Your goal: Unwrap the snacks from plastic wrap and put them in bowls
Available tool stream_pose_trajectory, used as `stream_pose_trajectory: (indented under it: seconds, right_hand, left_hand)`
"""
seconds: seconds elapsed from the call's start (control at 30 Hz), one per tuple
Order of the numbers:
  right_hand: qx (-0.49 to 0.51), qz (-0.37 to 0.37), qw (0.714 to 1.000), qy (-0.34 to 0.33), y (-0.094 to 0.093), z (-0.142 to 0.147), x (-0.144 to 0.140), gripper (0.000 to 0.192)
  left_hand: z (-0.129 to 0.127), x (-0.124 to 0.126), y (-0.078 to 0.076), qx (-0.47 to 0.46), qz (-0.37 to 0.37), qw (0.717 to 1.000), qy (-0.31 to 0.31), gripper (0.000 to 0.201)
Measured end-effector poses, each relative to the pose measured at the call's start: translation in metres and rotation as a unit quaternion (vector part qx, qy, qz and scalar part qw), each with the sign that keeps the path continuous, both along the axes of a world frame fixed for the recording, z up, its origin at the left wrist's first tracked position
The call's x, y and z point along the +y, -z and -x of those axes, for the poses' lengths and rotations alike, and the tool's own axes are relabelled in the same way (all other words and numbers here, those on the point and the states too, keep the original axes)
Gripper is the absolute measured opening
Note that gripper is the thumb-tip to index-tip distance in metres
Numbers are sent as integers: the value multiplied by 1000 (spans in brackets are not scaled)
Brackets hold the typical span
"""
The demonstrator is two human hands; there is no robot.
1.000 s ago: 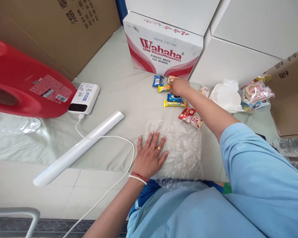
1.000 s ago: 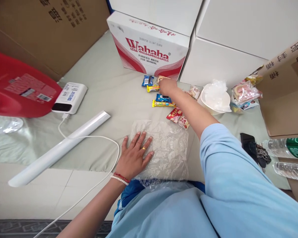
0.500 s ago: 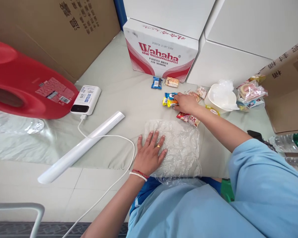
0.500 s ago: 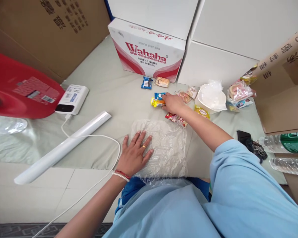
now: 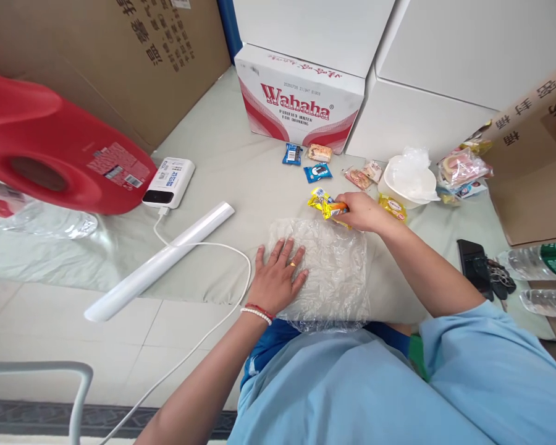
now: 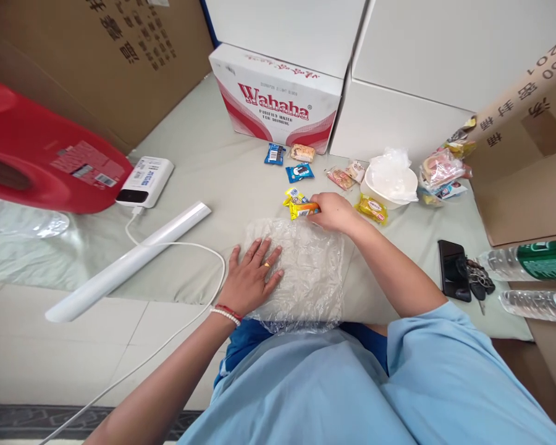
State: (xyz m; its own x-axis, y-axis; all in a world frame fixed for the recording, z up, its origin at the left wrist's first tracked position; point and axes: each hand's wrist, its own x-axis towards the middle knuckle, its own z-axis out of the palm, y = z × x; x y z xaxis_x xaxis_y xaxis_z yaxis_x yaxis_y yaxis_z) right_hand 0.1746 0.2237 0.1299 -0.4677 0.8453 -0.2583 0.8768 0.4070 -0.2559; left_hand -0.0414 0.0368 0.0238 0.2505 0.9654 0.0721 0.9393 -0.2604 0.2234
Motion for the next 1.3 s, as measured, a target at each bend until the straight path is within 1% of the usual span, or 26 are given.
stream_pose_trajectory:
  seconds: [0.1,0.17,0.23,0.3,0.33,0.4,0.5,0.57,0.63,0.7,0.73,0.8,0.87,0.93,1.0,1.13,1.3]
  right_hand:
    - [80,102,992,-4,-5,-11,-25,27]
    - [113,167,979,-38,-4,-14,-42,27]
    - [113,211,967,-84,1,-12,-57,23]
    - [79,229,963,-122,9,-8,-70,18]
    - [55,224,964,-130,14,-6,-75,17]
    - [7,192,973,-129,24,-3,-82,17]
    - [-29,138,983,-114,32,-5,-90,27]
    - [-46,111,989,-87,30,-9,-95,38]
    - [-71,74,994,-48,24,-13,-101,49]
    - [-102,49,993,-26,17,-16,-107,55]
    - [-115,43,992,-27,14,-16,-111,55]
    - [-130,34,990,-47,10,-14,-117,53]
    - [-127,10,989,-73,11,-9,-122,50]
    - [-111,-20,990,-89,17,-2,-127,55]
    - [-97,-29,990,-95,24,4,-132,58]
    - [-81,-22,992,-91,37,13,-136,47]
    - [-85,-31,990,-105,40,10,-134,32]
  left_hand:
    - [0,0,0,0,-4,1000,-2,56]
    - [0,0,0,-2,-5,1000,-1,55]
    - [-1,1,0,-5,-5,1000,-1,54]
    - [-1,1,0,-9,-5,1000,-4,54]
    - [-1,1,0,-10,-4,1000,-5,54]
    - [0,1,1,-10,-1,1000,-8,54]
    - [0,1,1,-12,5,1000,-5,54]
    - [0,1,1,-16,5,1000,-4,54]
    - [0,1,1,-20,5,1000,-6,54]
    - [0,1,1,-20,7,1000,-9,55]
    - [0,1,1,-19,8,1000,-9,56]
    - [0,0,0,-19,7,1000,-10,56]
    - [0,0,0,-21,4,1000,-11,56]
    - [0,0,0,-24,1,1000,-13,56]
    - [0,0,0,-24,0,1000,-12,56]
    - [0,0,0,-23,3,1000,-9,56]
    - [-1,0,-1,-25,-3,1000,-12,54]
